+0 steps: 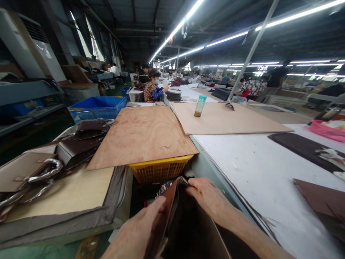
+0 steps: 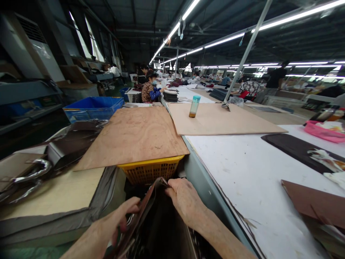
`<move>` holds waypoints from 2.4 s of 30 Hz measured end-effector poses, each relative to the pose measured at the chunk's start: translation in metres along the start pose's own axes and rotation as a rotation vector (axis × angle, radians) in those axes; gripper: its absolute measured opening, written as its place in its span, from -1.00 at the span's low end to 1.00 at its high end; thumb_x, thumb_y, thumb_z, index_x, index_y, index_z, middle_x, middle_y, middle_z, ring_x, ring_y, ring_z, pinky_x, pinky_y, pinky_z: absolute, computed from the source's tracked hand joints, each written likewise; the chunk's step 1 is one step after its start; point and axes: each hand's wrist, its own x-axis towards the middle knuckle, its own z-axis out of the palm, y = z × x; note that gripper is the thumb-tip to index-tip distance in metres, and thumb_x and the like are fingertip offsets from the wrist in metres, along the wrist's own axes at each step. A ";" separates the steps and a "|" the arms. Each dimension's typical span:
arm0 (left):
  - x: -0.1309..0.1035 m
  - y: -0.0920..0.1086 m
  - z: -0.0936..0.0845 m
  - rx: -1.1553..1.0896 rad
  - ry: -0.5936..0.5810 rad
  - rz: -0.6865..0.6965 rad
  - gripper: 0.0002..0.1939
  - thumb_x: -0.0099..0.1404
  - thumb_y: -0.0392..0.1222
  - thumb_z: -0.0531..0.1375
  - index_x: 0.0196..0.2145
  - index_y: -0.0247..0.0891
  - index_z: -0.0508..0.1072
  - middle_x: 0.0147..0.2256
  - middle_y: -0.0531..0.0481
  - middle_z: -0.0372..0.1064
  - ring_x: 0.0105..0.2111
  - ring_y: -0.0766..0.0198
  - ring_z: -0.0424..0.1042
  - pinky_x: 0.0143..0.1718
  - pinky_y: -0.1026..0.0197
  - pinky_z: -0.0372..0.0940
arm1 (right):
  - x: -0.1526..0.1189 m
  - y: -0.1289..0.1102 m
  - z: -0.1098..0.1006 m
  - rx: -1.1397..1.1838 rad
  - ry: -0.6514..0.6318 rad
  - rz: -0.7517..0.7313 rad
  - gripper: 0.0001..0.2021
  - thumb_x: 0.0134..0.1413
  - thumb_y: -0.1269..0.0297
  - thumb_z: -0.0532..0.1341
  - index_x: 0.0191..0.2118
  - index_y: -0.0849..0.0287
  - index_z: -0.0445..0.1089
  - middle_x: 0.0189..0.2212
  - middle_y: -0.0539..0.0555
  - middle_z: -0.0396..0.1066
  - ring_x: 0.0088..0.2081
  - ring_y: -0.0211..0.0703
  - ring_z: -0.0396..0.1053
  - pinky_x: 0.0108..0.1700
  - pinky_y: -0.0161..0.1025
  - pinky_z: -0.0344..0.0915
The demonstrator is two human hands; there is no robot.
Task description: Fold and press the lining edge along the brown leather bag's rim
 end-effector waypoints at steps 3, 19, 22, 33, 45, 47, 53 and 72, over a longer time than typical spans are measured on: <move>0.021 -0.008 -0.029 -0.036 0.033 -0.163 -0.24 -0.11 -0.45 0.00 0.12 -0.15 0.17 -0.17 0.01 0.40 -0.34 0.28 0.39 -0.32 0.32 0.26 | 0.004 -0.007 -0.009 -0.067 -0.011 -0.029 -0.76 0.11 0.36 0.05 -0.57 0.17 0.23 -0.56 -0.04 0.31 -0.42 -0.23 0.27 -0.43 -0.34 0.00; 0.050 -0.043 -0.068 -0.463 -0.360 -0.134 -0.60 -0.09 -0.35 0.05 -0.27 -0.29 0.50 -0.52 0.12 0.32 -0.55 0.38 0.23 -0.58 0.42 0.08 | 0.006 -0.009 -0.036 -0.209 -0.086 -0.050 -0.81 0.09 0.37 0.07 -0.53 0.15 0.26 -0.50 0.01 0.36 -0.39 -0.15 0.30 -0.40 -0.29 0.04; 0.057 -0.052 -0.053 -0.519 -0.370 -0.118 -0.63 -0.11 -0.34 0.14 -0.28 -0.29 0.52 -0.50 0.12 0.33 -0.53 0.37 0.24 -0.56 0.41 0.11 | 0.005 0.009 -0.031 -0.195 -0.145 -0.036 -0.80 0.06 0.35 0.05 -0.56 0.15 0.22 -0.54 0.00 0.33 -0.42 -0.15 0.29 -0.42 -0.29 0.04; 0.066 -0.080 -0.015 -0.886 -0.322 -0.163 -0.58 -0.18 -0.13 0.37 -0.30 -0.34 0.51 -0.48 0.08 0.32 -0.48 0.36 0.23 -0.49 0.39 0.14 | 0.016 0.055 0.000 -0.079 -0.250 0.005 -0.77 0.10 0.25 -0.01 -0.56 0.13 0.13 -0.58 -0.03 0.30 -0.46 -0.16 0.29 -0.45 -0.30 0.06; 0.069 -0.076 -0.019 -0.736 -0.270 -0.165 -0.67 0.06 -0.04 0.21 -0.34 -0.38 0.53 -0.58 0.10 0.20 -0.57 0.42 0.03 -0.58 0.37 -0.07 | 0.016 0.047 -0.003 -0.096 -0.217 -0.007 -0.78 0.07 0.29 0.03 -0.57 0.14 0.13 -0.59 -0.05 0.27 -0.48 -0.19 0.26 -0.47 -0.31 0.01; 0.069 -0.073 -0.022 -0.724 -0.285 -0.167 -0.69 0.07 -0.07 0.19 -0.34 -0.38 0.53 -0.58 0.10 0.20 -0.58 0.42 0.04 -0.58 0.37 -0.07 | 0.016 0.046 -0.005 -0.077 -0.224 -0.013 -0.78 0.07 0.30 0.03 -0.58 0.14 0.13 -0.61 -0.06 0.25 -0.50 -0.21 0.25 -0.48 -0.31 0.00; 0.071 -0.066 -0.024 -0.584 -0.248 -0.129 -0.75 0.11 -0.17 0.11 -0.39 -0.38 0.51 -0.61 0.13 0.12 -0.59 0.43 0.02 -0.59 0.38 -0.07 | 0.011 0.034 -0.012 -0.090 -0.211 -0.030 -0.75 0.07 0.31 0.03 -0.60 0.15 0.07 -0.62 -0.08 0.19 -0.51 -0.24 0.22 -0.48 -0.31 -0.02; 0.101 -0.018 -0.005 0.298 -0.076 0.116 -0.78 0.22 -0.28 0.01 -0.42 -0.32 0.45 -0.39 -0.09 0.42 -0.34 0.15 0.39 -0.31 0.21 0.18 | 0.009 0.008 -0.021 -0.057 -0.168 -0.057 -0.79 -0.02 0.36 0.05 -0.63 0.17 0.11 -0.64 -0.08 0.14 -0.53 -0.27 0.16 -0.49 -0.33 -0.08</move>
